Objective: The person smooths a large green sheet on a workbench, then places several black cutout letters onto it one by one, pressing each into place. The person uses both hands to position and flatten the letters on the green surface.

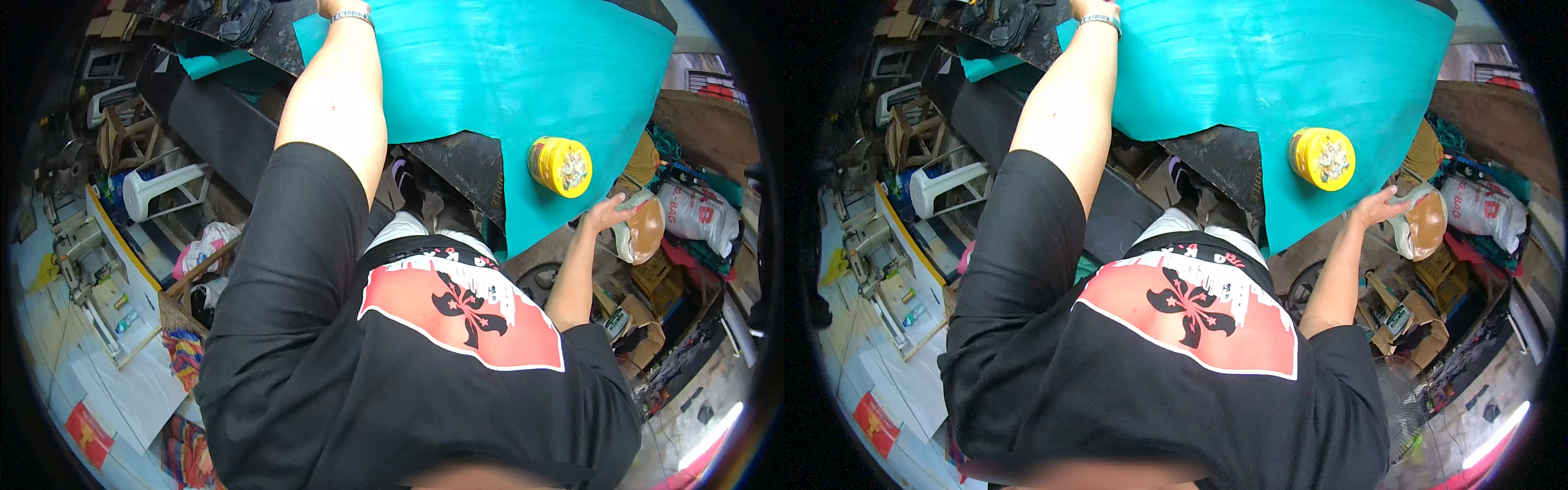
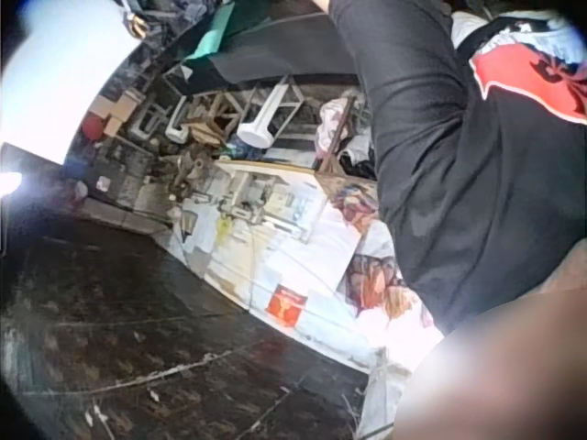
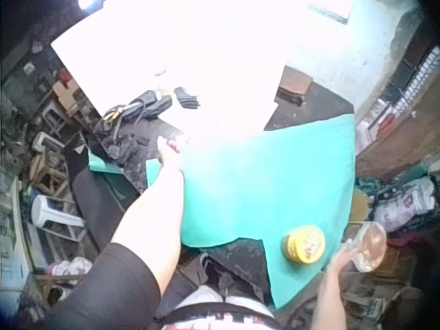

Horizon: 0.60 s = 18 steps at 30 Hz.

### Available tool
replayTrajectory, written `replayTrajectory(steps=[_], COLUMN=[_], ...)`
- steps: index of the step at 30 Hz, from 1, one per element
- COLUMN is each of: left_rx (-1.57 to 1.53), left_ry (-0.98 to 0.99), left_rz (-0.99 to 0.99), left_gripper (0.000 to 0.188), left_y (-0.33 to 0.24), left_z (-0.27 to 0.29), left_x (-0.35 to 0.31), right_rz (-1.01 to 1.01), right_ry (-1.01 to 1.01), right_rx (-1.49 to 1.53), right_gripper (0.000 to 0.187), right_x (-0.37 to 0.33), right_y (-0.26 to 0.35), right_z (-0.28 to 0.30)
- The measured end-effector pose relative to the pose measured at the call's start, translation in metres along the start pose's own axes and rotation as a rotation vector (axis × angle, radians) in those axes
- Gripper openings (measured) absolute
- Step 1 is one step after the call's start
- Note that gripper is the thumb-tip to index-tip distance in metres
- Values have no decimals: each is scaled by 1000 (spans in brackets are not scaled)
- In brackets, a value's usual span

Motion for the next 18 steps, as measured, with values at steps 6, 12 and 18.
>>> replayTrajectory(steps=[6,12,18], left_rx=[-25,682,973], left_ry=[305,343,484], left_rz=[48,-285,-230], left_gripper=[26,13,21], left_y=[14,52,30], left_z=[-20,-11,-28], left_x=[17,-7,-95], right_rz=[57,74,220], right_ry=[-36,-32,-126], right_rx=[41,41,66], right_gripper=[72,68,67], right_x=[5,27,40], right_y=[14,-3,51], right_z=[-4,-6,7])
Point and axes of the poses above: each hand's wrist, its own x-axis towards the middle knuckle, its own z-axis out of the back of the hand, y = z × x, the point moved 5 cm from there along x, towards the middle knuckle, and after that the axes turned 4 degrees about y, right-handed, at the moved point
